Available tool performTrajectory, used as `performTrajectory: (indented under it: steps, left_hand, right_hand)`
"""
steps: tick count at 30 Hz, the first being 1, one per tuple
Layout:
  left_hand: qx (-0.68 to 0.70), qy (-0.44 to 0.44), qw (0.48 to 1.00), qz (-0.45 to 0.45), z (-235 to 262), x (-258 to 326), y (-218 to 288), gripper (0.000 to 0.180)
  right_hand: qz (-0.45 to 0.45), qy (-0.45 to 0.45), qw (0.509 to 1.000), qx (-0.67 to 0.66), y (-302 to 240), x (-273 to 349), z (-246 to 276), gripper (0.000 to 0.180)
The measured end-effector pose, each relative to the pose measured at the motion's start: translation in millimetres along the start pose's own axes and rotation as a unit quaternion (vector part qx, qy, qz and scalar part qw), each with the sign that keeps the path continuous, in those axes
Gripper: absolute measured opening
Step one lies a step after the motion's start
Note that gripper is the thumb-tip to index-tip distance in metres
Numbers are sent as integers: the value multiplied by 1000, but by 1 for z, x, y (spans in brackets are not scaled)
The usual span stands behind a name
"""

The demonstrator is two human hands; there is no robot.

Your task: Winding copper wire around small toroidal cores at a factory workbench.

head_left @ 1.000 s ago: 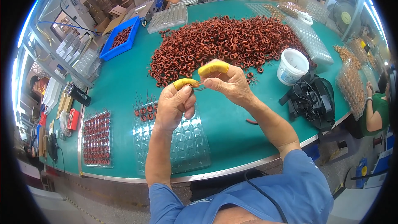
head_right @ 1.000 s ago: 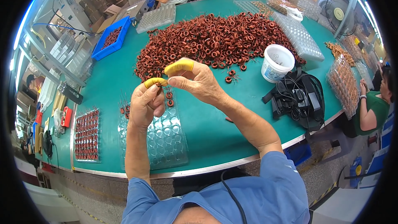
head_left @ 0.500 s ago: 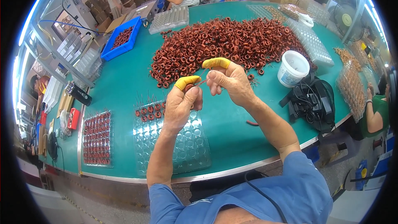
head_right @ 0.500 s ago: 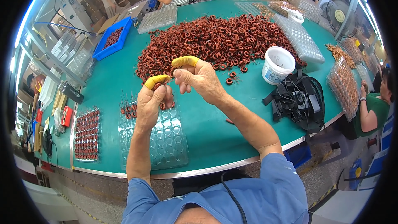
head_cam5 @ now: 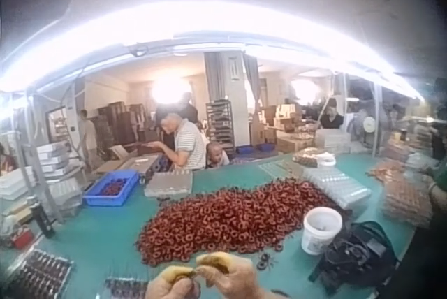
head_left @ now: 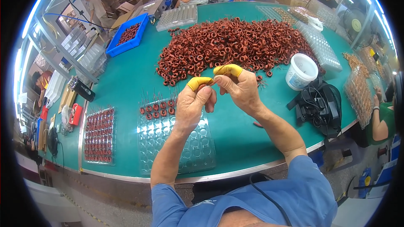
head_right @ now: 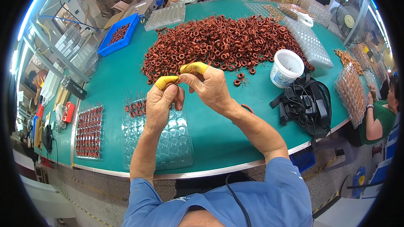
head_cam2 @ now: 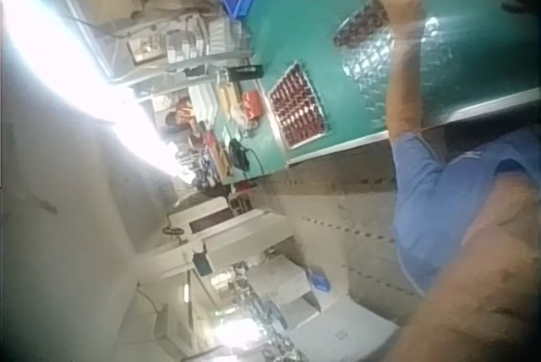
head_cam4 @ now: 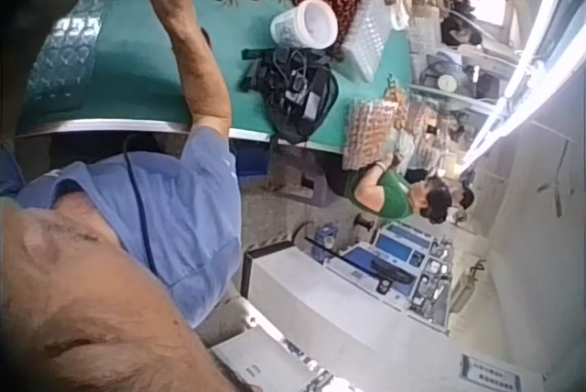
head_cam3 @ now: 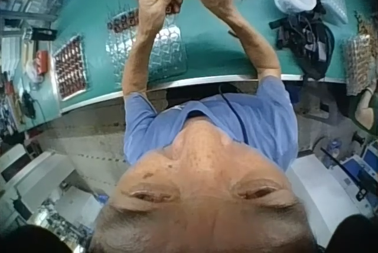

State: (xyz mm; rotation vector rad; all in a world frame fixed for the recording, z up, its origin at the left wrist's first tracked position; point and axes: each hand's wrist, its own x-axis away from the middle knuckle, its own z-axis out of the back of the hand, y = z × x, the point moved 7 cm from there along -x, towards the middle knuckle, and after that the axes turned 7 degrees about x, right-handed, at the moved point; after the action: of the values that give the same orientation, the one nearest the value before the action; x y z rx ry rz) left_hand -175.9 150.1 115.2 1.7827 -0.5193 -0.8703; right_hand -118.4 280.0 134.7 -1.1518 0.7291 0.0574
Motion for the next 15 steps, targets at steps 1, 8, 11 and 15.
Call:
performTrajectory:
  steps: [1,8,11,15]
  left_hand:
    - [18,3,1000,4,-1,0,-2,25]
    - [103,-18,994,28,-6,2,-8,26]
    - [140,-27,989,31,-11,4,-8,26]
    - [163,-35,985,42,-14,4,-10,25]
  right_hand:
    - [-29,-6,999,-39,5,-1,-1,26]
    - [75,12,997,-17,-5,4,0,19]
    - [132,15,991,-27,-13,7,1,15]
    - [139,16,990,8,-17,9,5,21]
